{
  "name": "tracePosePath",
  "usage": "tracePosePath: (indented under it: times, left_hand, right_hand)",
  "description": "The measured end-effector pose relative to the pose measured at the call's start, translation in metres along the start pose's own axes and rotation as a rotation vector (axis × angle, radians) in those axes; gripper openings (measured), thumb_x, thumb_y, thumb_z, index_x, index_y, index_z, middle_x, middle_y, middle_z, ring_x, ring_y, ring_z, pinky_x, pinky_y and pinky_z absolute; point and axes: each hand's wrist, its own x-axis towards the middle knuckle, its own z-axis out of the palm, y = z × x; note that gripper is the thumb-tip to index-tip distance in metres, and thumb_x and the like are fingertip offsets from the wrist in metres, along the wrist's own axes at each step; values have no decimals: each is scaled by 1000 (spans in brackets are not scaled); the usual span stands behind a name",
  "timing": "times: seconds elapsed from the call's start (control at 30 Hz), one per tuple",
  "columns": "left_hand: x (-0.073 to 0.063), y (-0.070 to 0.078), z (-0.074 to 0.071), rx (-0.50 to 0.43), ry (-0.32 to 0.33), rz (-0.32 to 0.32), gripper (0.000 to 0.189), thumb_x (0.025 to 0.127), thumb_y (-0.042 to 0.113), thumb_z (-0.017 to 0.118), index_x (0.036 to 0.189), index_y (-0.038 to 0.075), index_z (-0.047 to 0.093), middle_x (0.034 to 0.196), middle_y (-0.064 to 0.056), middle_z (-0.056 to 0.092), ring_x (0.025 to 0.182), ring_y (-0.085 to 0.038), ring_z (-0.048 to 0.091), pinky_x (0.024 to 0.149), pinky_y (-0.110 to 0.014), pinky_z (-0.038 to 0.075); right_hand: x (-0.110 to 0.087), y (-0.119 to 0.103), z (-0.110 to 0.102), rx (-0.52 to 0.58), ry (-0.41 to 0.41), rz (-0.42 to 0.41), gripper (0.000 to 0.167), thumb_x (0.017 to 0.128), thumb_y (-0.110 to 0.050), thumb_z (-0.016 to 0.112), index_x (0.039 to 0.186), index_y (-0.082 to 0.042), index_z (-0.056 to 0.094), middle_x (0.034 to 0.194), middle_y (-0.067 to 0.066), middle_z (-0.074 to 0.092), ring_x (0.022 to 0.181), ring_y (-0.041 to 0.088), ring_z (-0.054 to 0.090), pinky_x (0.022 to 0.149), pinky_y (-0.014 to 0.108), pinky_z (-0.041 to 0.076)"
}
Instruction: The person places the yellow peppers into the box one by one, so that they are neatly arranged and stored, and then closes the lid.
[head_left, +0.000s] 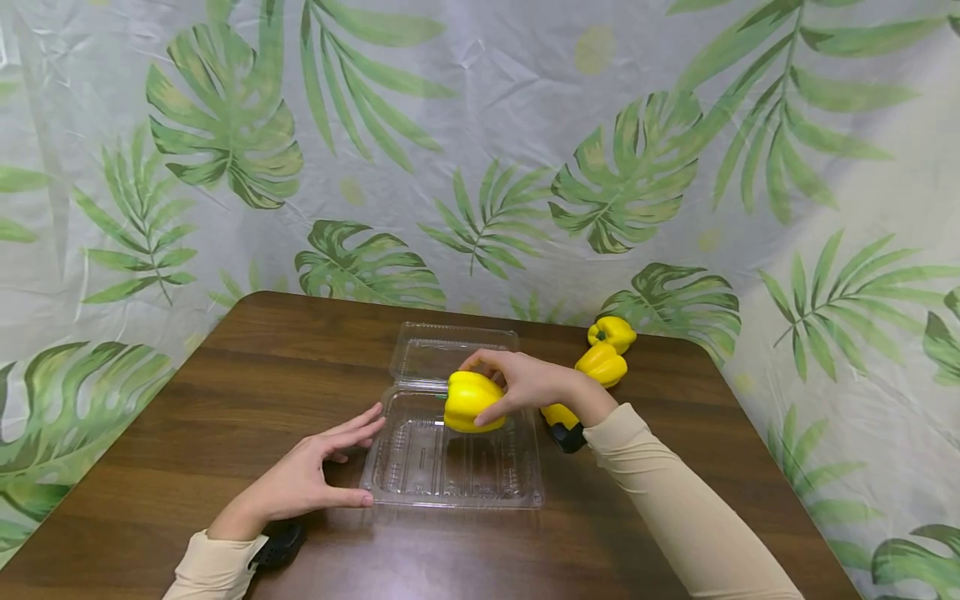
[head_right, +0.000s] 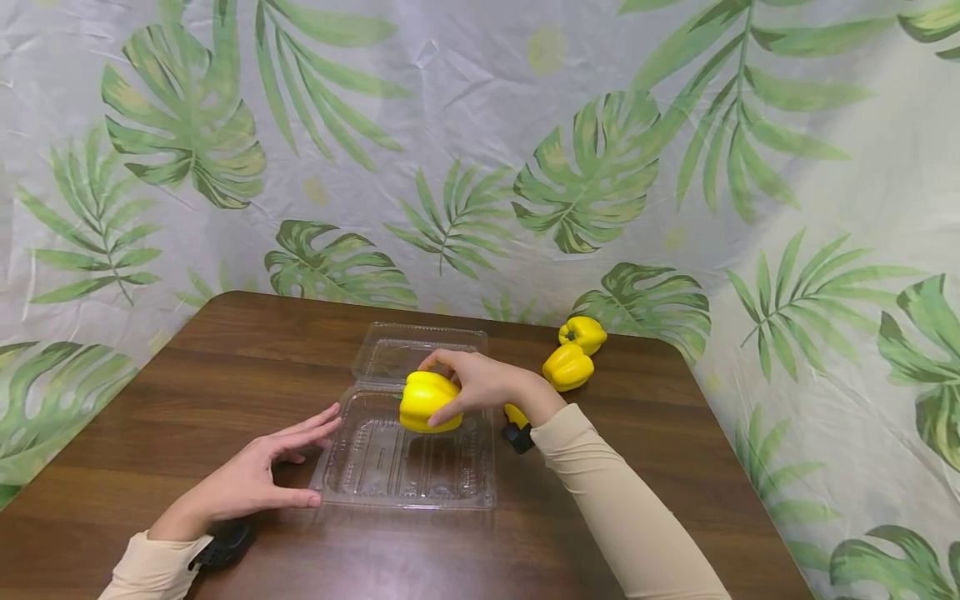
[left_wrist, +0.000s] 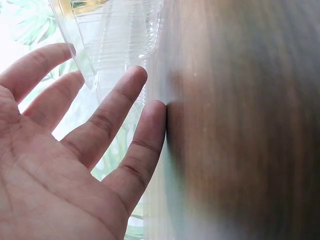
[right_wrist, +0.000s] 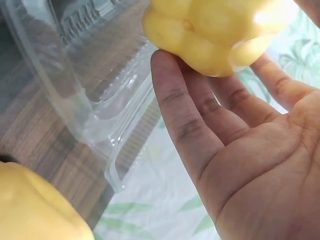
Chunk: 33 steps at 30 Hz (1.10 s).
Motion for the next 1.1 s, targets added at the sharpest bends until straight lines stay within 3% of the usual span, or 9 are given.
tracePosePath:
  times: [0.37, 1.1]
  left_hand:
    - [1, -2, -1, 3, -13, -6, 91, 83, 39, 94, 161, 22, 52, 174, -12, 39, 129, -7, 66, 96, -35, 58]
    - [0, -1, -1, -2, -24, -9, 94, 82, 38, 95, 161, 13, 51, 174, -11, 38, 131, -9, 66, 97, -36, 58]
  right_hand:
    - [10, -6, 6, -29, -9, -12, 72, 89, -34, 90, 149, -17, 52, 134, 9, 67, 113, 22, 67, 98, 38, 57]
    - [31, -20, 19, -82, -44, -48, 74, 88, -35, 91, 149, -17, 52, 132, 8, 70, 112, 20, 68, 99, 38, 58]
